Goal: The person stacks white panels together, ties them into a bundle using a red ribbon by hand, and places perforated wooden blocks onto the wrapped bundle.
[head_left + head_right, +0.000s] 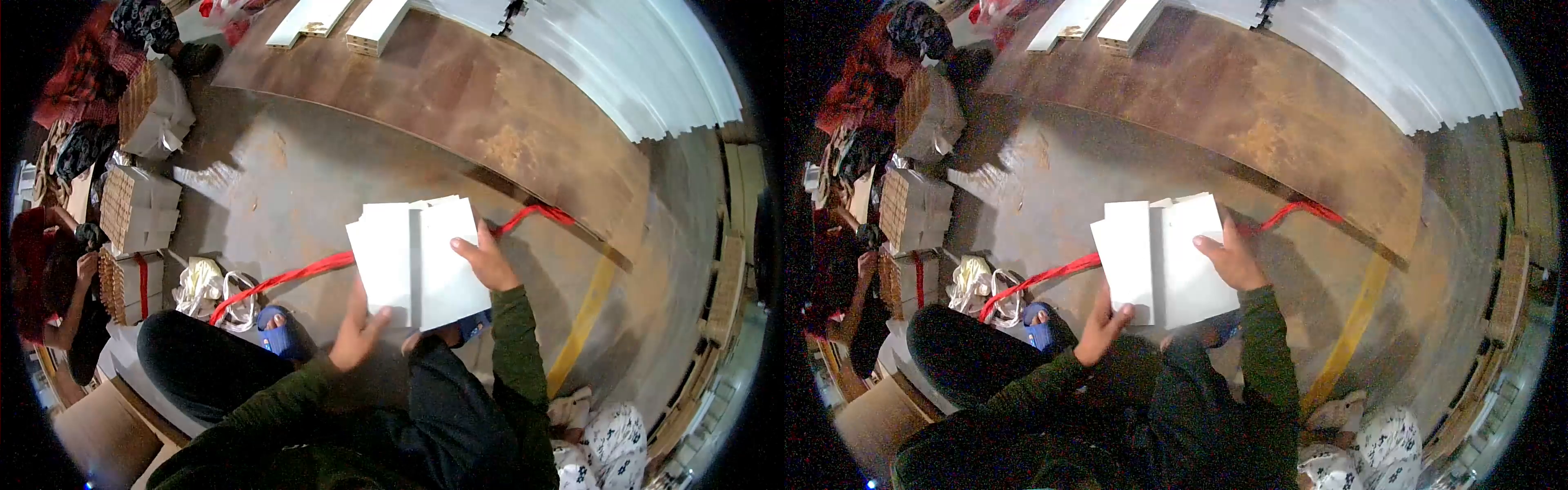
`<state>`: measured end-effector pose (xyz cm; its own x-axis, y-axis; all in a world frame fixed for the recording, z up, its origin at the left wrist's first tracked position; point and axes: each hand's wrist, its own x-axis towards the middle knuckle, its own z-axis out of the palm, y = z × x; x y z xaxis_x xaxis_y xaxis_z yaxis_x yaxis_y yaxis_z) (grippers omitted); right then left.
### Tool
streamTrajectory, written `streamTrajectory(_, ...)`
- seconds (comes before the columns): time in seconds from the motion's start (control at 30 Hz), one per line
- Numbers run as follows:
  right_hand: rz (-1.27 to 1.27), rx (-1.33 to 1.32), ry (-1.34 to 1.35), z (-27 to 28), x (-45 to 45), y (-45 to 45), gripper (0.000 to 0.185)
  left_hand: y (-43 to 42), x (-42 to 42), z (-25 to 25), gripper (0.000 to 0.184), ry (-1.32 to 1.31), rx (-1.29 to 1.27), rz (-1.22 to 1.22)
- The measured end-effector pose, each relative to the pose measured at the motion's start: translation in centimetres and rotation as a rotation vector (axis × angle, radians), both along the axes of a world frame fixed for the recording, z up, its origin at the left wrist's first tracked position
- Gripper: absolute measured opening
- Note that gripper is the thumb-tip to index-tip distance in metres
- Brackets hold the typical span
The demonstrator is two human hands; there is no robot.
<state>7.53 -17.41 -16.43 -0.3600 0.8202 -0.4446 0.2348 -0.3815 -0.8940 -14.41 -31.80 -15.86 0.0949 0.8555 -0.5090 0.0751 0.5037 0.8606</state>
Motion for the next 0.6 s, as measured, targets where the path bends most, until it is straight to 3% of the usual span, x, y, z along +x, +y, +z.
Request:
streamTrajectory(0.03, 0.007, 0.0, 0.001, -0.3, 0.0, -0.1, 0.074, 0.1, 0.7, 0.4, 0.071, 0.032, 0.141, 0.0)
streamTrajectory(0.17, -0.062, 0.042, 0.015, -1.3, 0.5, -0.6, 0.075, 0.1, 0.2, 1.0, 0.071, 0.09, 0.184, -0.063)
streamTrajectory(0.23, -0.097, 0.07, -0.043, 0.5, -0.4, -0.6, 0.076, -0.2, 0.1, 1.2, 0.07, 0.047, 0.134, 0.092)
streamTrajectory(0.3, -0.052, 0.678, -0.746, 5.5, -2.1, -1.2, 0.084, 0.0, -0.2, 2.2, 0.068, 0.071, 0.153, 0.108)
streamTrajectory(0.33, 0.042, 0.574, -0.796, 7.3, -3.2, -1.7, 0.094, 0.0, -0.3, 2.6, 0.066, 0.087, 0.16, 0.12)
streamTrajectory(0.37, 0.106, 0.505, -0.683, 8.4, -4.6, -2.1, 0.099, 0.1, -0.1, 2.7, 0.063, 0.046, 0.155, 0.165)
streamTrajectory(0.47, 0.264, 0.748, -0.706, 7.1, -8.5, -4.5, 0.1, -0.4, -0.1, 0.5, 0.058, 0.075, 0.288, 0.193)
streamTrajectory(0.6, 0.22, 0.714, -0.612, 6.9, -9.0, -4.1, 0.085, -0.4, -0.3, 1.3, 0.056, -0.175, 0.129, 0.282)
